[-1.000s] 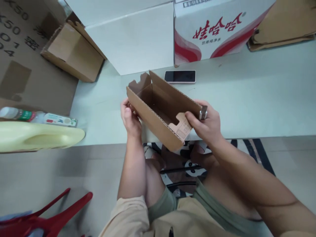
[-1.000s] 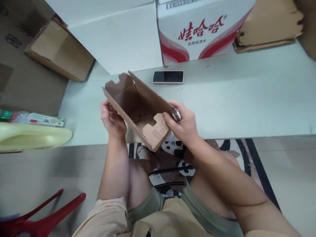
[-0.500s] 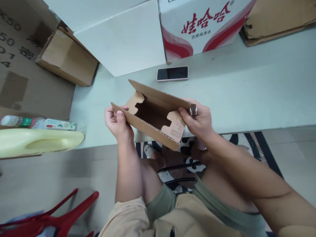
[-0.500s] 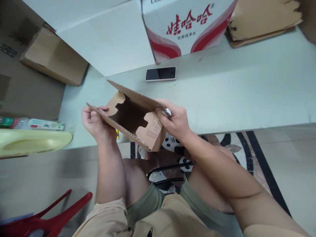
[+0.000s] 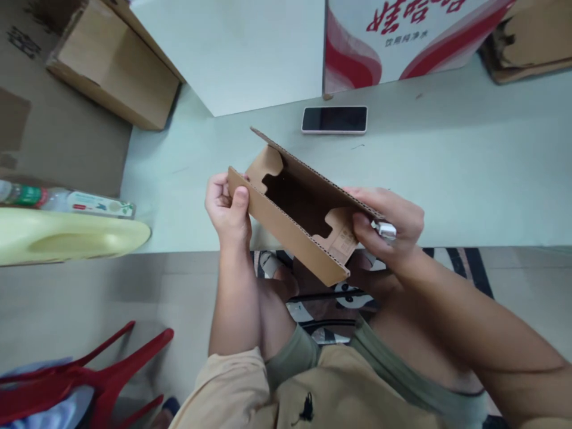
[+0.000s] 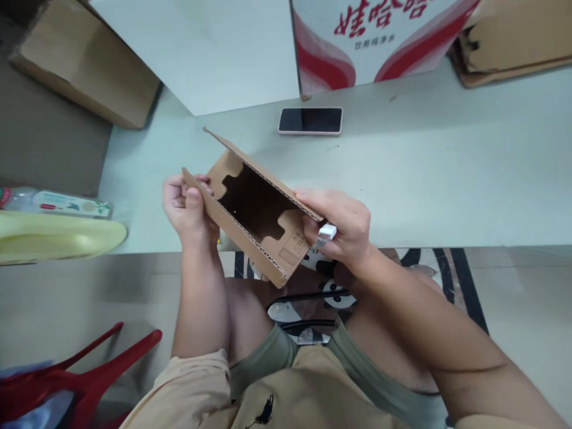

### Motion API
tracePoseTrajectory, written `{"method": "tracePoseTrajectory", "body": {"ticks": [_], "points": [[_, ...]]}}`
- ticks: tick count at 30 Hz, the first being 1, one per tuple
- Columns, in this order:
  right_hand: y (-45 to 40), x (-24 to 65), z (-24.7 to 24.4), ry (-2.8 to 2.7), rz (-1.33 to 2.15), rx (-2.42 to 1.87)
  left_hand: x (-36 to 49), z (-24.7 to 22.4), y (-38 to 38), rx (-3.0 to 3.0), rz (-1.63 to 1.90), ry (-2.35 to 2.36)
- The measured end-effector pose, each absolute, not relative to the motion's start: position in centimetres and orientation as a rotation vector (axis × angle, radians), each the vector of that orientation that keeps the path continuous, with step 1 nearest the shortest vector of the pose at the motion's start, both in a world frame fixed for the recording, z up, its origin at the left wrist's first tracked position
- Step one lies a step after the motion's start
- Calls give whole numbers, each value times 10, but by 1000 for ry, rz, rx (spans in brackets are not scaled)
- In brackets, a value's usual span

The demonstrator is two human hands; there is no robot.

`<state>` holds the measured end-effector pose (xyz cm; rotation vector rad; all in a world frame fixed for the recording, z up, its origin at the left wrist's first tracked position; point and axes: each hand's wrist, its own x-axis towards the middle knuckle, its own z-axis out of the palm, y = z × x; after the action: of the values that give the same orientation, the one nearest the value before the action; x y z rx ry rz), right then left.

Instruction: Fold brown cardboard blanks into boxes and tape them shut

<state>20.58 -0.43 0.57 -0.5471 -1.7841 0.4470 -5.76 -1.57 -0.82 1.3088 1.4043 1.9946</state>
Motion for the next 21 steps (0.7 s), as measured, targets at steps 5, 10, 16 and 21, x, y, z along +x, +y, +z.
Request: {"method": "tracePoseTrajectory", "body": {"ticks": [5, 10, 16, 21], "points": [[-7, 203, 10, -1798, 568, -664, -63, -13, -18, 1395, 1933, 1430], [-5, 206, 8, -1857, 614, -726, -68, -18, -19, 1530, 1833, 1487], [5, 208, -1, -1928, 487, -378, -68, -12, -19, 1578, 1745, 1554], [5, 209, -2, -1955, 511, -466, -63, -1, -20, 1557, 1735, 1602]]}}
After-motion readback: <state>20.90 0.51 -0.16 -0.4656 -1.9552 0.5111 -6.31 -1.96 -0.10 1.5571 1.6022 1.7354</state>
